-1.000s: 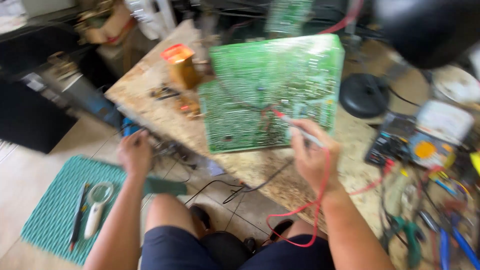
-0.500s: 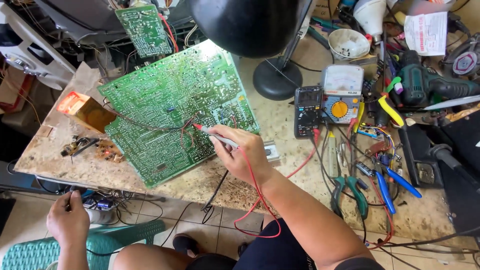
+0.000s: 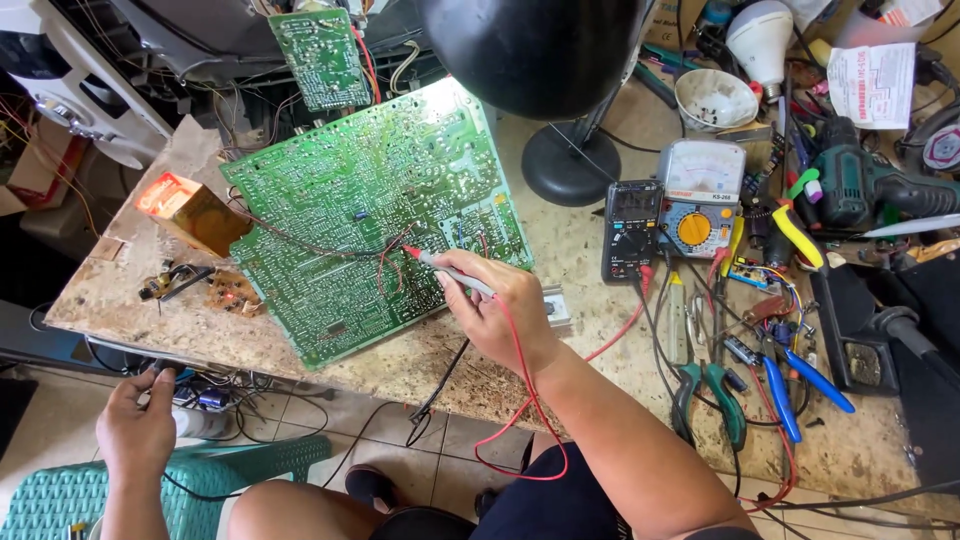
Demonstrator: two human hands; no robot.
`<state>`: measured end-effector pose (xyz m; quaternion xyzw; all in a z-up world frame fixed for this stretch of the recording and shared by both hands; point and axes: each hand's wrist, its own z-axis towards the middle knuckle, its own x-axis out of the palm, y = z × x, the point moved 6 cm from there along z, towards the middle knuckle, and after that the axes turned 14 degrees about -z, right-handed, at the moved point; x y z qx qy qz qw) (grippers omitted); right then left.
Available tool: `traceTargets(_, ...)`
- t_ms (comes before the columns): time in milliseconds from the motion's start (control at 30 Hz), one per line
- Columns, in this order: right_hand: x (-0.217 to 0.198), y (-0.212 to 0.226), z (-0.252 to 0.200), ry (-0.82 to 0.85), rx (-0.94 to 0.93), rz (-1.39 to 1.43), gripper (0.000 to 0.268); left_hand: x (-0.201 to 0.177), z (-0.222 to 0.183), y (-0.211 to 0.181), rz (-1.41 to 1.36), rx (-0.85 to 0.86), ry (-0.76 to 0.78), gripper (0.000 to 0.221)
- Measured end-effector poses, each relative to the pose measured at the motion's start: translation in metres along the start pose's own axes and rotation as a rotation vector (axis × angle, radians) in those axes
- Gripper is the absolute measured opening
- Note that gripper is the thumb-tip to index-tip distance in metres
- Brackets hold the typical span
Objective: Troubleshooting and repairing a large printed circuit board using a multimeter and a soldering iron.
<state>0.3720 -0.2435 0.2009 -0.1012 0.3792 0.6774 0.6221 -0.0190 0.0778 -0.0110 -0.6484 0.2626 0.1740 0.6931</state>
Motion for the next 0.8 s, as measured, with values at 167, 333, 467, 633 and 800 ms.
traceTargets(167,0.003,-0.001,0.0,0.022,-0.014,-0.029,0.017,-0.003,-0.004,-0.014,0.014,-0.014,0.012,0.035)
traceTargets(333,0.004,0.004,0.001,0.023,-0.026,-0.009,0.016,-0.006,0.004,-0.003,0.069,0.091,0.024,0.039)
traceTargets(467,0.003,0.007,0.003,0.035,-0.037,-0.017,0.017,-0.004,-0.011,0.02,-0.072,-0.037,0.068,0.034)
traceTargets(633,0.006,0.002,0.001,0.049,0.133,0.05,0.012,0.02,-0.08,0.029,-0.057,0.02,0.06,0.027)
traceTargets(800,0.008,0.0,-0.002,0.035,0.103,0.012,0.013,0.057,-0.15,0.082,0.224,0.095,0.229,0.032)
